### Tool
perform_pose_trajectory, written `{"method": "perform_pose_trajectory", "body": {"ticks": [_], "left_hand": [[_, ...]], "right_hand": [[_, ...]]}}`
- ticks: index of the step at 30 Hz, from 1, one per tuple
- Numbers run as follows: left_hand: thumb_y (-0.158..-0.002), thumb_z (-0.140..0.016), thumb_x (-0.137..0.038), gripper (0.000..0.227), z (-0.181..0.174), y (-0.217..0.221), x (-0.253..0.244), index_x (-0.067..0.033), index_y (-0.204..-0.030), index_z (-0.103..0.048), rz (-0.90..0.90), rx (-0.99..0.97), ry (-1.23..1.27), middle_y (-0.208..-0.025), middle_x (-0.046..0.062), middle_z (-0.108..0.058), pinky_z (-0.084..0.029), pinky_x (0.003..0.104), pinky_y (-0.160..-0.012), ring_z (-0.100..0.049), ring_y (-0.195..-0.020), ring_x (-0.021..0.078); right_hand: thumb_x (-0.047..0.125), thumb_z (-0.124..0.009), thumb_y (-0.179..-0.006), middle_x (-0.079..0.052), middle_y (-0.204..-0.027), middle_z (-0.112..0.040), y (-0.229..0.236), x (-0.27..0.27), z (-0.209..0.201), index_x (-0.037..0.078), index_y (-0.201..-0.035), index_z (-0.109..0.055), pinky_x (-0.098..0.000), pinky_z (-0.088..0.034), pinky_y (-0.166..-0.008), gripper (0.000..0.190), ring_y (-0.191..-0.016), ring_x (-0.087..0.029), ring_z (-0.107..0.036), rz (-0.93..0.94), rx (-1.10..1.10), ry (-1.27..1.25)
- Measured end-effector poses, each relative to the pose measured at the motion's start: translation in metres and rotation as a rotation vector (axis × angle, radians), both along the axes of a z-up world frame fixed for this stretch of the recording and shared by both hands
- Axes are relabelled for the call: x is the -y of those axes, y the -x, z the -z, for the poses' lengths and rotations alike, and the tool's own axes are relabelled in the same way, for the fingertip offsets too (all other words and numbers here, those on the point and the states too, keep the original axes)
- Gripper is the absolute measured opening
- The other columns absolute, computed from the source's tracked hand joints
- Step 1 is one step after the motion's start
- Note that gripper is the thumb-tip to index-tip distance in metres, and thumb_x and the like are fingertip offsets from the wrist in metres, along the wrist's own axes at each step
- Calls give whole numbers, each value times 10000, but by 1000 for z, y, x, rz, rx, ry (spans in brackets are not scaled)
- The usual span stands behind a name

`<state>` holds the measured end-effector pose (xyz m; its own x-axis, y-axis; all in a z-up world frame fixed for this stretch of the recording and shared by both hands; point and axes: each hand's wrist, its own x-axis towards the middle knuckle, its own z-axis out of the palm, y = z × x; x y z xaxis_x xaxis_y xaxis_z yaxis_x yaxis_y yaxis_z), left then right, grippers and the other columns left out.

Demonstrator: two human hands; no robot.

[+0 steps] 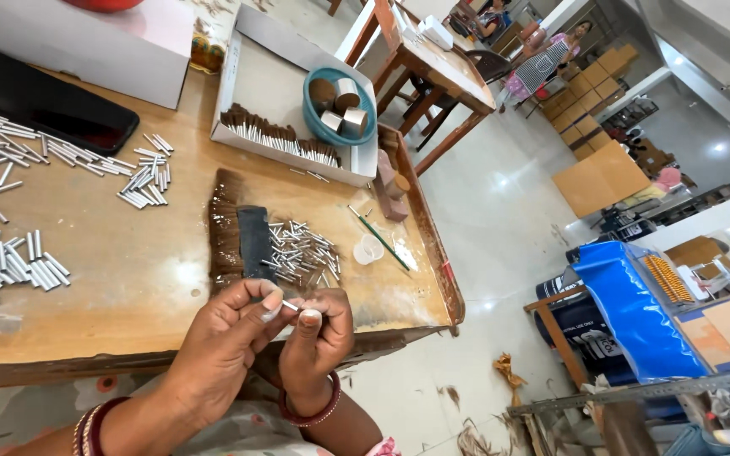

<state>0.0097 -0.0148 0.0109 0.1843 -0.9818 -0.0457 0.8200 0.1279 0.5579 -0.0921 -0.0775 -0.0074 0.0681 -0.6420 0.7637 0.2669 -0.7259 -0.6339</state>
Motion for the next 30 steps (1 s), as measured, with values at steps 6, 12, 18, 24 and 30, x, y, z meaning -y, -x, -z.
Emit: {"method": "perform_pose_trajectory", "body": {"ticks": [6, 12, 18, 24, 30], "left_hand": [[-964, -648, -165, 148, 2, 6, -7, -42, -1040, -614, 31, -57, 15, -942, 52, -708, -558, 301, -877, -694, -914, 131], [-1017, -654, -81, 164, 11, 7, -18, 41, -1125, -659, -129, 296, 181, -1031, 134, -722, -499, 267, -824, -638, -938, 109], [-933, -611, -24, 209, 20, 5, -13, 57, -1125, -629, -229, 315, 127, -1225, 221, -726, -492, 314, -1036, -666, -1217, 193], [-945, -639, 2, 112, 44, 0, -5, 77, -1028, -647, -311, 454, 9, -1154, 269, -756, -571, 385, -963, -725, -1083, 241], [-946, -645, -22, 124, 42, 3, -12, 73, -1025, -656, -330, 561, -47, -1190, 277, -755, -564, 402, -983, -730, -1082, 266]], "right_hand": [[205, -634, -1069, -101, -952, -611, 22, -4, -24, 38, -1011, -567, -298, -551, -739, 190, -836, -189, -638, 312, -286, 358], [59, -841, -915, -110, -930, -685, 39, -16, -63, 16, -997, -687, -301, -593, -712, 180, -797, -221, -709, 162, -442, 429], [54, -864, -831, -125, -967, -733, 49, -15, -62, 18, -1017, -701, -319, -599, -744, 250, -851, -239, -746, 95, -395, 339], [83, -853, -874, -145, -975, -738, 46, -16, -72, -7, -1047, -703, -316, -627, -753, 247, -863, -229, -757, 29, -379, 292], [-6, -772, -993, -149, -1031, -735, 48, -15, -54, -7, -1066, -708, -283, -674, -764, 97, -914, -211, -775, -99, -349, 197]]}}
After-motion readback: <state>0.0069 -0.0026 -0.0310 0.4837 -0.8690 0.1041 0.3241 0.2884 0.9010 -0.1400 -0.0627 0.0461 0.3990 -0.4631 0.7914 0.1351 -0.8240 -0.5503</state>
